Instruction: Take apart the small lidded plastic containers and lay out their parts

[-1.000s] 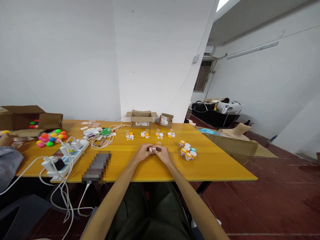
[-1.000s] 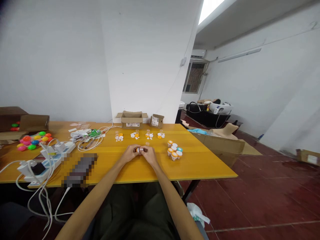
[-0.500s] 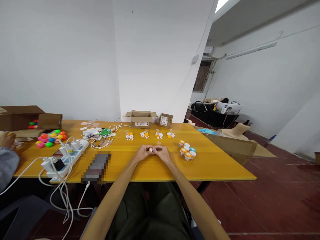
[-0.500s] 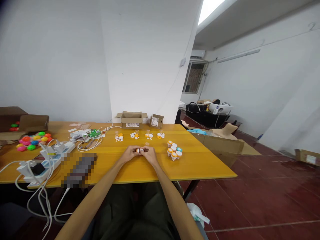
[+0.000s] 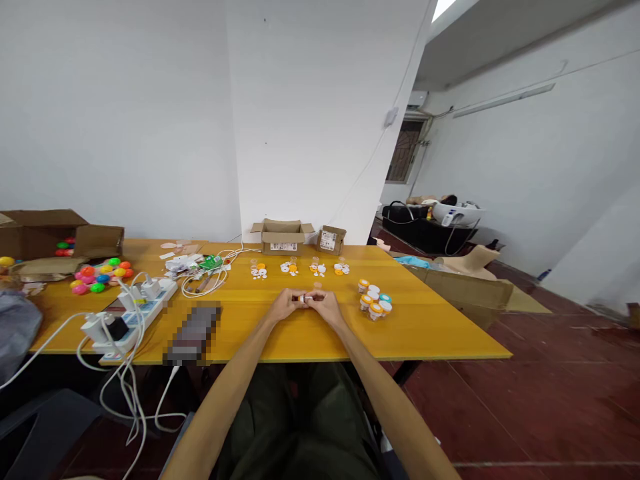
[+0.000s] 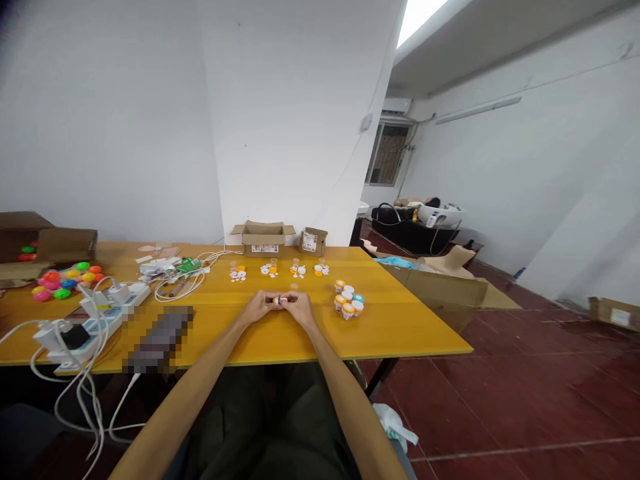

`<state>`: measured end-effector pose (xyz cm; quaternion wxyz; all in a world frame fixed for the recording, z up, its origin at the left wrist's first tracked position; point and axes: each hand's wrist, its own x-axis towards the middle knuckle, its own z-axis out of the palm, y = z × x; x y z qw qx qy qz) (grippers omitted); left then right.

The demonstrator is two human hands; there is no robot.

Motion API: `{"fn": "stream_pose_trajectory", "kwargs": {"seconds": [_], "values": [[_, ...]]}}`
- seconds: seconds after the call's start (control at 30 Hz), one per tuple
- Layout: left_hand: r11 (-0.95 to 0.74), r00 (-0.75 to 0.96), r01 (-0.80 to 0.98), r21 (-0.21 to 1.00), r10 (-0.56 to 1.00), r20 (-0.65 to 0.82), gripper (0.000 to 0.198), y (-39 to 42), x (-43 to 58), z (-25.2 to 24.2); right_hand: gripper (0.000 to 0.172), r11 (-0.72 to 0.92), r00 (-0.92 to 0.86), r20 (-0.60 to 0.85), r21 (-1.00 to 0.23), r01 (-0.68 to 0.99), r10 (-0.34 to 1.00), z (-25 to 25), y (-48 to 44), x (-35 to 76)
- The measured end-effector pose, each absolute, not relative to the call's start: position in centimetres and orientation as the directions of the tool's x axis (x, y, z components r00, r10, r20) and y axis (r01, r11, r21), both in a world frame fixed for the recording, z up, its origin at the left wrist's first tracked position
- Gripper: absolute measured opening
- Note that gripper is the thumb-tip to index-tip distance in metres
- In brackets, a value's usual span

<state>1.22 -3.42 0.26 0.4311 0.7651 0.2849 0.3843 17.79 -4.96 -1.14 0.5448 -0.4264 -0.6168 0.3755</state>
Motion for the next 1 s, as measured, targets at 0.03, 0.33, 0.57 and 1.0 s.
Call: {"fn": "stream_pose_trajectory", "kwargs": {"seconds": [0.03, 0.33, 0.57, 1.0], "values": [[-0.467, 0.548, 0.111, 0.877, 0.765, 0.338, 0.024, -3.4, 1.2, 0.24, 0.012, 0.353, -0.043, 0.35, -0.928, 0.116, 0.936, -1.12, -4.95, 17.83], [-0.526, 0.571, 0.12, 0.842, 0.73, 0.375, 0.021, -3.47, 1.22, 0.4, 0.009, 0.319, -0.04, 0.317, -0.943, 0.096, 0.948, -1.13, -4.84, 18.03], [-0.594, 0.588, 0.146, 0.791, 0.695, 0.414, 0.013, -3.76, 1.16, 0.8, 0.01, 0.286, -0.013, 0.285, -0.957, 0.05, 0.958, -1.03, -4.81, 17.8], [-0.65, 0.568, 0.266, 0.712, 0.702, 0.429, 0.013, -3.66, 1.3, 0.57, 0.01, 0.275, 0.001, 0.275, -0.961, 0.033, 0.961, -0.72, -5.1, 17.84]]}}
